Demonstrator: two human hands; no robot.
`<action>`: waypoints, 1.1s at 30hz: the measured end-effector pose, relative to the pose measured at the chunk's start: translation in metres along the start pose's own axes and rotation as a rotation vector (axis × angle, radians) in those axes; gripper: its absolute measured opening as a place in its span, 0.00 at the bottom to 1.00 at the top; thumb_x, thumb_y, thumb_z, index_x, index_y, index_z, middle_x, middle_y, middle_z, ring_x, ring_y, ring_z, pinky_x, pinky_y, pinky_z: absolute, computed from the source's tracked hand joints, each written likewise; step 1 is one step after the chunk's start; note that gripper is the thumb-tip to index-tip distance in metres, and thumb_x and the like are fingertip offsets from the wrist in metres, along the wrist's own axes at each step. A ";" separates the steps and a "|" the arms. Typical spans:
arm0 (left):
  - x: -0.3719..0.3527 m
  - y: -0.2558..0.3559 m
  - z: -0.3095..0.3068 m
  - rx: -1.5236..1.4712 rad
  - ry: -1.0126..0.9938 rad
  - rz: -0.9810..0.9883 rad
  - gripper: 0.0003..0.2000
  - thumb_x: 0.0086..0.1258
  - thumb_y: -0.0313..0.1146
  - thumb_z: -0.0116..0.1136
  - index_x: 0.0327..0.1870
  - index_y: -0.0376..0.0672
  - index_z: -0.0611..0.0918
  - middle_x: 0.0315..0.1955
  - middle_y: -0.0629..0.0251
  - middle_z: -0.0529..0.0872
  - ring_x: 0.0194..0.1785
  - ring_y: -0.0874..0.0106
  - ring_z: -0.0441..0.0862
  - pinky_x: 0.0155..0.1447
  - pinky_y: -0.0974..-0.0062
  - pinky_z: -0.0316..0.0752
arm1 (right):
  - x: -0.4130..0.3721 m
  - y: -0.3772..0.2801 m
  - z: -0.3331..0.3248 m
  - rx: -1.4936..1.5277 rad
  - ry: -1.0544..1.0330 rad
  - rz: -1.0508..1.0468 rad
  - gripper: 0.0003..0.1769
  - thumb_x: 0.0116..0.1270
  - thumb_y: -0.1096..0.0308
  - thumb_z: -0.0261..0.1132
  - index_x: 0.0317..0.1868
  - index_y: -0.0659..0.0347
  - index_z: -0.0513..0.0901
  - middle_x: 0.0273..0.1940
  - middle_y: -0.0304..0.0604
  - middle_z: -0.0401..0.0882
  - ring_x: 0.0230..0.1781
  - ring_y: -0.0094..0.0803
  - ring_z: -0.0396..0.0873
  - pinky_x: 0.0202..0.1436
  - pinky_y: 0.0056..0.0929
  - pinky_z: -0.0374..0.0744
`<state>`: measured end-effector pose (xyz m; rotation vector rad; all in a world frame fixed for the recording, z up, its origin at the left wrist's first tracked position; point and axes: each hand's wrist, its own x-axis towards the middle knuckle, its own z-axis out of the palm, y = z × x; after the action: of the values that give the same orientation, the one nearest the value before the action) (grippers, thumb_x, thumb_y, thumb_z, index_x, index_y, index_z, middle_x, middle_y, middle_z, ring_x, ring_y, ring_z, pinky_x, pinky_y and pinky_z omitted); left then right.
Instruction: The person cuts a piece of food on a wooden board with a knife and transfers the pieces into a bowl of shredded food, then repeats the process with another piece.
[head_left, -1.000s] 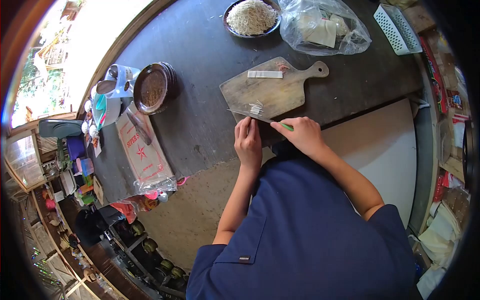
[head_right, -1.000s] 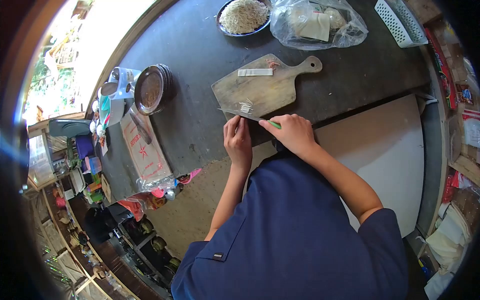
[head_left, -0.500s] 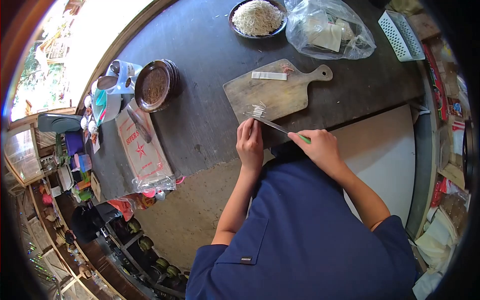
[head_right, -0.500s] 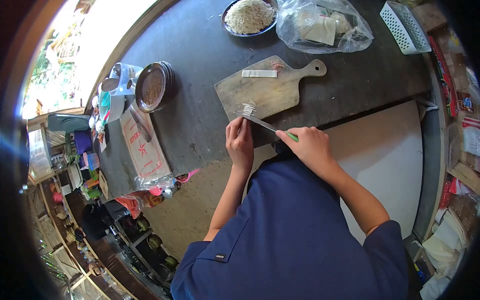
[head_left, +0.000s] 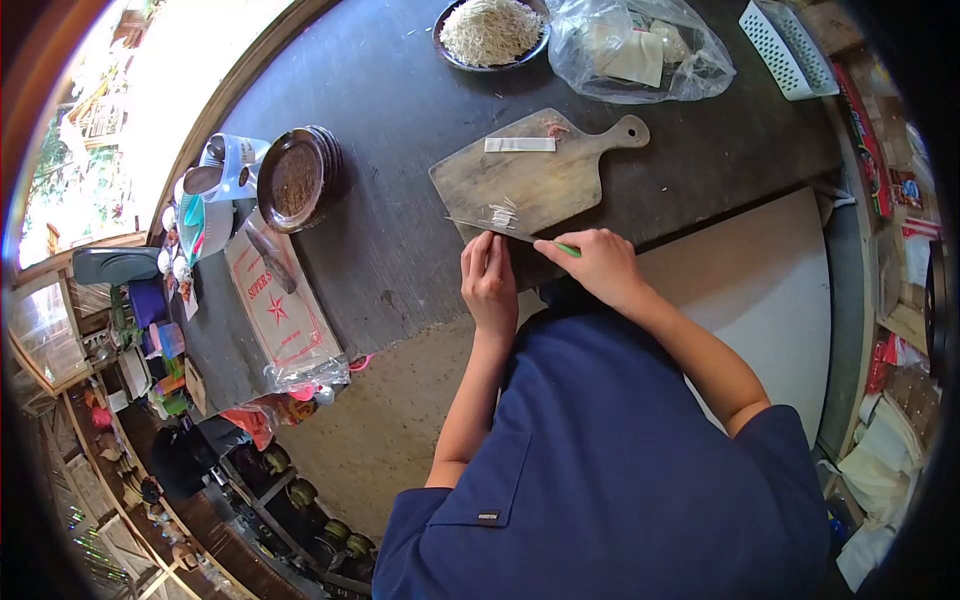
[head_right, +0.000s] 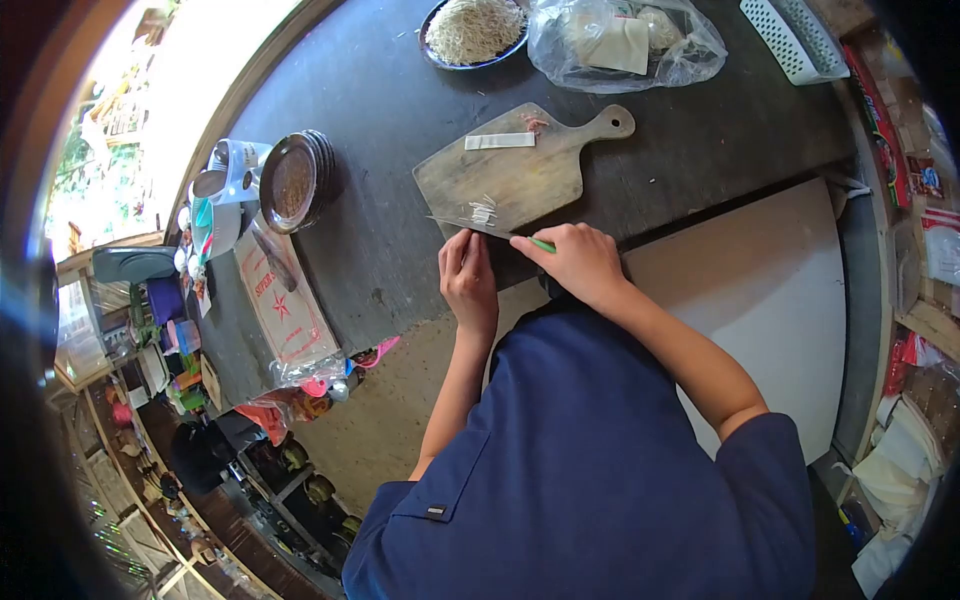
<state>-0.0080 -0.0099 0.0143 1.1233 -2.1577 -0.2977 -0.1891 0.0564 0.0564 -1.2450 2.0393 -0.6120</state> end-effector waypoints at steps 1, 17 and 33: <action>0.004 -0.002 -0.001 0.016 -0.001 0.005 0.10 0.72 0.20 0.70 0.53 0.34 0.90 0.53 0.58 0.90 0.56 0.55 0.88 0.60 0.60 0.84 | -0.002 -0.002 -0.004 0.005 0.006 -0.003 0.29 0.76 0.35 0.68 0.40 0.54 0.96 0.33 0.55 0.91 0.38 0.56 0.91 0.42 0.53 0.86; -0.001 -0.005 0.004 -0.036 0.036 -0.005 0.11 0.71 0.19 0.70 0.53 0.32 0.90 0.53 0.55 0.90 0.57 0.53 0.88 0.61 0.60 0.84 | -0.022 0.003 -0.020 -0.038 -0.006 0.043 0.28 0.77 0.35 0.66 0.40 0.52 0.96 0.31 0.55 0.89 0.36 0.56 0.90 0.41 0.52 0.86; -0.003 -0.012 0.000 0.007 -0.003 0.033 0.11 0.72 0.21 0.70 0.54 0.34 0.90 0.54 0.59 0.88 0.58 0.56 0.88 0.59 0.61 0.86 | -0.029 -0.007 -0.033 -0.098 0.019 0.011 0.28 0.78 0.36 0.67 0.47 0.53 0.97 0.30 0.57 0.89 0.37 0.58 0.90 0.42 0.50 0.85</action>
<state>0.0006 -0.0147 0.0076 1.0911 -2.1792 -0.2780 -0.2000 0.0813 0.0920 -1.2877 2.1119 -0.5264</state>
